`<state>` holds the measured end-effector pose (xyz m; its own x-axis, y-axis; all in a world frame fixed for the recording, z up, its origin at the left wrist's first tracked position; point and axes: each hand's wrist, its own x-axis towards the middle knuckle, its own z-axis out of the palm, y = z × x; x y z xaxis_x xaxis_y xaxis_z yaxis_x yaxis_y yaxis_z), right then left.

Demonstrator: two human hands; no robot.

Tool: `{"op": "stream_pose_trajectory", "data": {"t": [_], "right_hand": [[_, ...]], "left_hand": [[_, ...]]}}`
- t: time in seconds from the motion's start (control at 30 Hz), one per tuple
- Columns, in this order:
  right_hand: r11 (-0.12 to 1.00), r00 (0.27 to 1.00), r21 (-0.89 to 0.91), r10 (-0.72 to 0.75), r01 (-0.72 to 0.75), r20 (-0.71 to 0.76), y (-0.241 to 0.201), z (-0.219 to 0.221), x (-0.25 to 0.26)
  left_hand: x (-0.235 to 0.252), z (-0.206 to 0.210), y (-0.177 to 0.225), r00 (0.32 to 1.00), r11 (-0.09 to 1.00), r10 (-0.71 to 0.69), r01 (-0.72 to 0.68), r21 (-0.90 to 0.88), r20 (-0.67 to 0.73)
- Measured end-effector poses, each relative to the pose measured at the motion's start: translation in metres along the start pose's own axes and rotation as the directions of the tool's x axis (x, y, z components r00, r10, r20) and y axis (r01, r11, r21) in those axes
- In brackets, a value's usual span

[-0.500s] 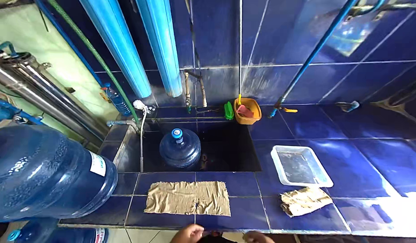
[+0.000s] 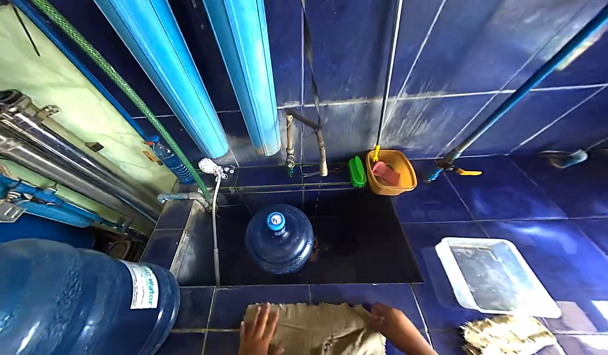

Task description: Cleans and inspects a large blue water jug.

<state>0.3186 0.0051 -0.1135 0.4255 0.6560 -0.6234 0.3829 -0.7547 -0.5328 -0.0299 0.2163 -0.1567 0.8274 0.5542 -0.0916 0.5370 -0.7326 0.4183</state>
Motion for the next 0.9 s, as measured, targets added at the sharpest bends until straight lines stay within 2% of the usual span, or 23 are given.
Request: {"op": "stream_pose_trajectory", "data": {"t": [0.07,0.13,0.23,0.33,0.4,0.5,0.53,0.57,0.63,0.67,0.73,0.77,0.83,0.9], "right_hand": [[0.997,0.998,-0.058,0.058,-0.056,0.032,0.006,-0.006,0.005],[0.996,0.998,-0.07,0.054,-0.053,0.016,-0.006,-0.021,0.024],[0.973,0.985,0.201,-0.081,0.111,-0.149,-0.084,-0.068,0.075],[0.818,0.963,0.514,-0.174,0.257,-0.204,-0.188,-0.106,0.157],[0.689,0.969,0.683,-0.195,0.244,-0.15,-0.243,-0.116,0.219],[0.441,0.971,0.88,-0.227,0.176,-0.08,-0.3,-0.122,0.29],[0.394,0.971,0.9,-0.213,0.186,-0.107,-0.311,-0.123,0.302],[0.394,0.97,0.894,-0.193,0.212,-0.145,-0.318,-0.127,0.307],[0.543,0.963,0.795,-0.169,0.27,-0.211,-0.31,-0.142,0.308],[0.653,0.954,0.698,-0.16,0.295,-0.254,-0.298,-0.152,0.308],[0.86,0.93,0.41,-0.174,0.304,-0.324,-0.261,-0.175,0.325],[0.929,0.914,0.235,-0.19,0.285,-0.357,-0.238,-0.187,0.34],[0.967,0.917,-0.174,-0.236,0.187,-0.322,-0.204,-0.21,0.354],[0.878,0.946,-0.461,-0.249,0.129,-0.209,-0.19,-0.222,0.348]], "left_hand": [[0.012,0.006,-0.002,0.999,0.999,0.038,-0.038,-0.003,0.015],[0.032,-0.007,-0.003,0.999,0.994,0.01,-0.005,-0.108,0.04],[0.076,-0.047,-0.016,0.997,0.941,-0.081,0.08,-0.33,0.012],[0.137,-0.065,-0.045,0.977,0.917,-0.08,-0.005,-0.399,-0.196],[0.181,-0.077,-0.053,0.962,0.903,-0.065,-0.056,-0.426,-0.265],[0.236,-0.085,-0.042,0.961,0.816,-0.051,-0.117,-0.566,-0.273],[0.25,-0.081,-0.035,0.956,0.765,-0.045,-0.153,-0.625,-0.289],[0.262,-0.074,-0.027,0.948,0.697,-0.051,-0.191,-0.691,-0.314],[0.282,-0.059,-0.006,0.924,0.579,-0.107,-0.242,-0.778,-0.367],[0.292,-0.054,0.004,0.918,0.577,-0.126,-0.242,-0.78,-0.377],[0.316,-0.053,0.028,0.932,0.656,-0.118,-0.185,-0.731,-0.342],[0.332,-0.054,0.043,0.946,0.707,-0.085,-0.162,-0.688,-0.311],[0.365,-0.054,0.074,0.973,0.787,-0.006,-0.138,-0.601,-0.23],[0.395,-0.049,0.103,0.986,0.819,0.069,-0.144,-0.555,-0.154]]}}
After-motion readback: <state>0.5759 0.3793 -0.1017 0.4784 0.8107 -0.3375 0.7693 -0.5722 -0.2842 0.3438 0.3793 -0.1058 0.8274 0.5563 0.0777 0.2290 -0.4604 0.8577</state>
